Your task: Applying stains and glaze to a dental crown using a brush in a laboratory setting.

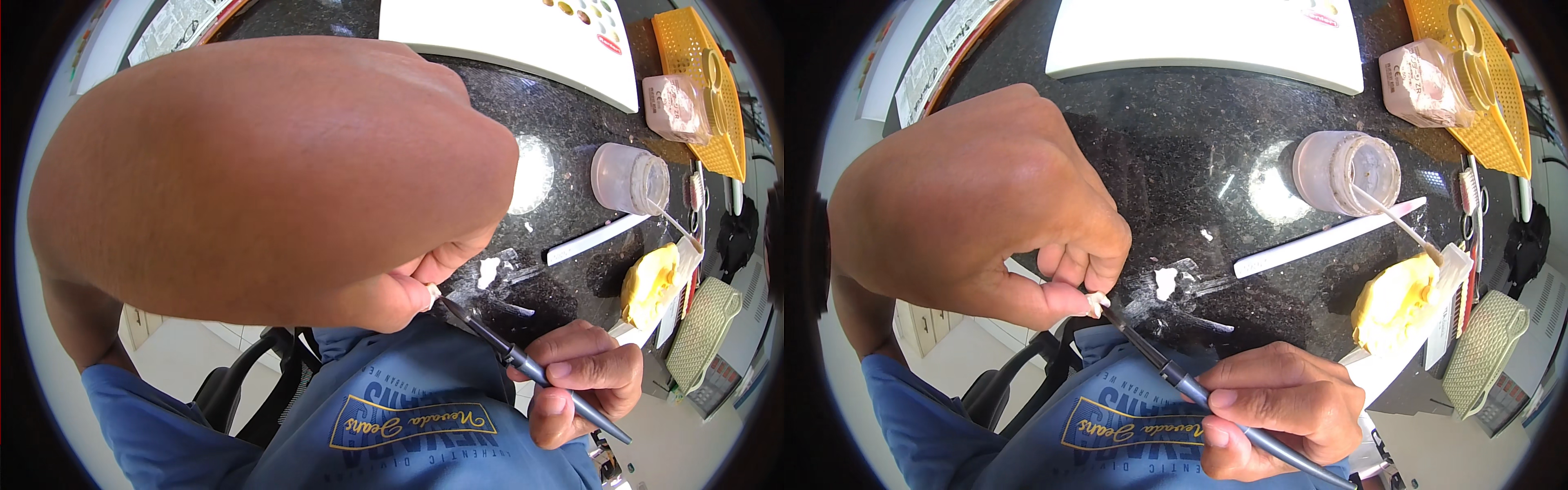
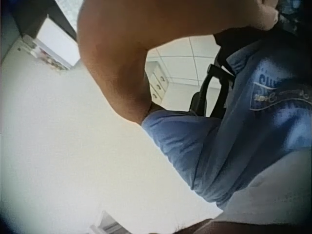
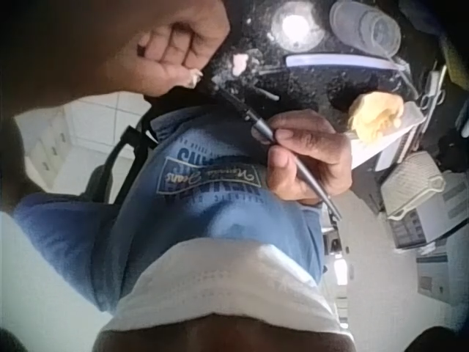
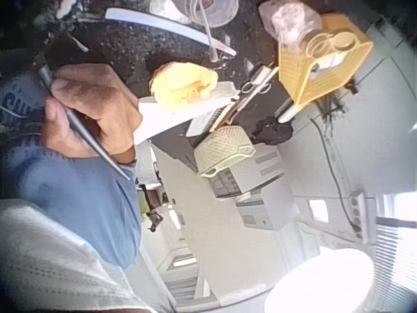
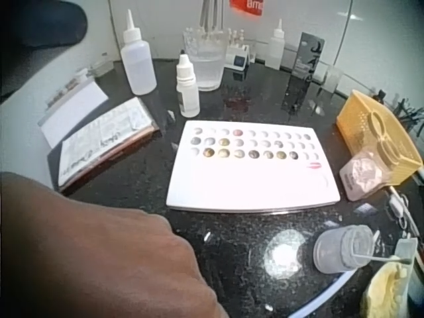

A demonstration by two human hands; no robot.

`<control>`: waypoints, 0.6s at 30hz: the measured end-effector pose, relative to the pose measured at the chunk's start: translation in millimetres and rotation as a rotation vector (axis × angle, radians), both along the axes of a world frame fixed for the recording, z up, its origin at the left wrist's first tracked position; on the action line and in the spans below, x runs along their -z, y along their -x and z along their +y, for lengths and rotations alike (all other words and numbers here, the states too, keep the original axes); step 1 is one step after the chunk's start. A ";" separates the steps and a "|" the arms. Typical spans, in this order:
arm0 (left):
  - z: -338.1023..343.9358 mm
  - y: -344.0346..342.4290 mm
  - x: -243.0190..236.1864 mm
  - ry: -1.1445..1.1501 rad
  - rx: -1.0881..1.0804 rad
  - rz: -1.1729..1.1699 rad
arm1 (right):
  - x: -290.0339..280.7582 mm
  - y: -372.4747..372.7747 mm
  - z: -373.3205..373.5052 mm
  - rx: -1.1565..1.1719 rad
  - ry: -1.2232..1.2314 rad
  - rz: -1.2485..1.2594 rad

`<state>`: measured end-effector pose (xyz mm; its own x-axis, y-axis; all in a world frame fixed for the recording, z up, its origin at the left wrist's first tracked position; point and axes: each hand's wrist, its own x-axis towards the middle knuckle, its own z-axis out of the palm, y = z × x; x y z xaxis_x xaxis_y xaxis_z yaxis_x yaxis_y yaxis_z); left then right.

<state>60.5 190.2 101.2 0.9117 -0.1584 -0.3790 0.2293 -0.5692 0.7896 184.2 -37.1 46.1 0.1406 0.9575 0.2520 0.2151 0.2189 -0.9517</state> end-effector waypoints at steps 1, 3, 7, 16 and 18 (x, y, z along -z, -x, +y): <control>-0.5 1.5 1.0 0.015 -0.025 0.007 | 0.6 0.4 0.0 -0.003 -0.006 0.002; -0.9 2.8 2.1 0.029 -0.051 0.018 | 1.1 1.1 -0.1 0.001 -0.012 -0.002; 13.7 -6.1 7.5 0.225 -0.045 0.125 | 0.6 2.1 -0.1 0.011 -0.013 -0.019; 3.4 -5.4 -5.7 -0.022 0.050 0.007 | -0.1 3.4 -0.9 0.023 -0.005 -0.024; 1.3 -4.6 -8.2 -0.083 0.072 -0.021 | 0.2 3.8 -1.6 0.030 -0.007 -0.009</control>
